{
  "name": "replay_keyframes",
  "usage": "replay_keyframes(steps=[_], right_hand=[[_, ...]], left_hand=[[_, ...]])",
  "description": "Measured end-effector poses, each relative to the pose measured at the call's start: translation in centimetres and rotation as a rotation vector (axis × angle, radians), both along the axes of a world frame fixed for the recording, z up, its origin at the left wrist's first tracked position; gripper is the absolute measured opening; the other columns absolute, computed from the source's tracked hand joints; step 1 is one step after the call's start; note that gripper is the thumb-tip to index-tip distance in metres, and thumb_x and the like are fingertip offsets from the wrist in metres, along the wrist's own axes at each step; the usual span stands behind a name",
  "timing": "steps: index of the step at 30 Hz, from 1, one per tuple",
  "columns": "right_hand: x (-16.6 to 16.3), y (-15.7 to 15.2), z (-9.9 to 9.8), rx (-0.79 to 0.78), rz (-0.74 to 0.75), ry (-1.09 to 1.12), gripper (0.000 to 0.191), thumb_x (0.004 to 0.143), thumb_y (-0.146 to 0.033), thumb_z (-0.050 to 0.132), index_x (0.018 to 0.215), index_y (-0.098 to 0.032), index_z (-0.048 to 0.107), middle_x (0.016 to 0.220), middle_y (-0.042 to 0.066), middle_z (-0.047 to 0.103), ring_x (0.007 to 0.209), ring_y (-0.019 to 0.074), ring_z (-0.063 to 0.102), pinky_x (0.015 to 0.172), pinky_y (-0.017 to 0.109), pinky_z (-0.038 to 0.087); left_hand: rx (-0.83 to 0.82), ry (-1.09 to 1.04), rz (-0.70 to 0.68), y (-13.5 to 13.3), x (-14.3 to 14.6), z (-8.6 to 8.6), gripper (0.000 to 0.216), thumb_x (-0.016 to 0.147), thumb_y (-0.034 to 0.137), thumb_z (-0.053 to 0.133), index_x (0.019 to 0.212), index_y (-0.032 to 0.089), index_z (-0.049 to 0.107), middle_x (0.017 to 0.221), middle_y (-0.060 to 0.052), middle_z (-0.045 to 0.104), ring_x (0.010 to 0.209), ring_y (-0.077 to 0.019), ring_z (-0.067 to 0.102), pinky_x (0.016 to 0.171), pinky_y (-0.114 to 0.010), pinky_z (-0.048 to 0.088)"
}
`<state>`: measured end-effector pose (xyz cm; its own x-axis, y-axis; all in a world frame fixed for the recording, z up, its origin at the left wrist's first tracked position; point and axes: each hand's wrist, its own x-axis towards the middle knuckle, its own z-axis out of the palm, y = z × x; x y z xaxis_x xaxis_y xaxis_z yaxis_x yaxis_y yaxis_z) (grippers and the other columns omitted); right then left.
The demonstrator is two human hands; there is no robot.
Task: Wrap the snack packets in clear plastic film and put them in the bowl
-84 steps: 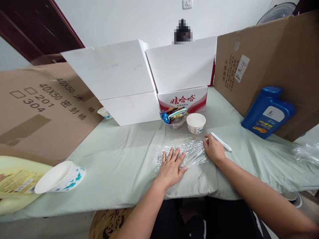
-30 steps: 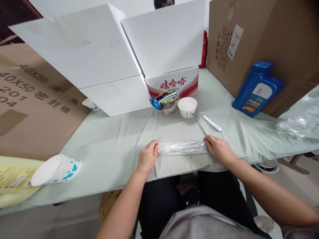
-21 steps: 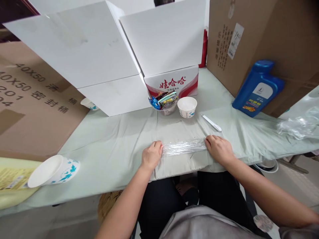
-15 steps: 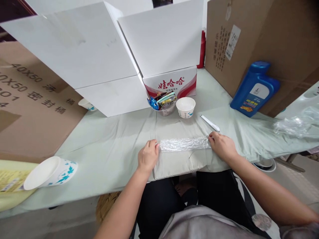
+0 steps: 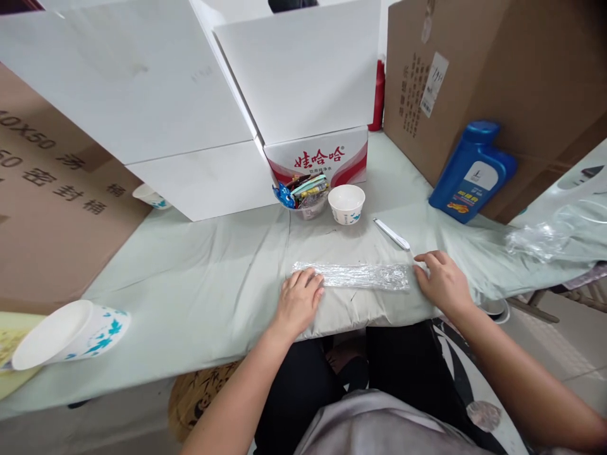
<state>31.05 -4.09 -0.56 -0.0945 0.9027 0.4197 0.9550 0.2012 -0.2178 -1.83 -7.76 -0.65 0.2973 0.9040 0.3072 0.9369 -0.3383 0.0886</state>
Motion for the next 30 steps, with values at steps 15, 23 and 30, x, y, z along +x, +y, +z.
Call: replay_keyframes(steps=[15,23,30], right_hand=[[-2.8,-8.1,0.4,-0.078,0.865,0.089,0.027,0.093,-0.011,0.045,0.111,-0.022,0.062,0.099,0.006,0.07,0.094,0.0208,0.061,0.082,0.039,0.047],[-5.0,-3.8,6.1,-0.388,1.055,0.166,0.033,0.092,-0.012,0.042,0.117,-0.022,0.061,0.095,0.006,0.07,0.088,0.0168,0.064,0.078,0.031,0.049],[-12.2,7.8,6.1,-0.575,0.918,0.259,0.012,0.087,-0.026,0.06,0.089,-0.019,0.069,0.079,0.002,0.072,0.072,0.0155,0.064,0.065,0.024,0.044]], left_hand=[[0.088,-0.202,-0.115,-0.8,5.5,-0.9,0.025,0.091,0.022,0.052,0.113,0.019,0.064,0.116,-0.013,0.062,0.11,-0.0279,0.055,0.098,-0.048,0.039],[-0.136,-0.452,-0.582,-0.8,4.8,-0.4,0.03,0.08,0.003,0.048,0.092,0.02,0.068,0.091,-0.005,0.068,0.091,-0.0199,0.058,0.081,-0.033,0.048],[-0.278,-0.698,-0.356,-0.1,4.2,-0.5,0.032,0.075,-0.001,0.04,0.08,0.018,0.065,0.075,-0.003,0.061,0.074,-0.0158,0.058,0.07,-0.028,0.048]])
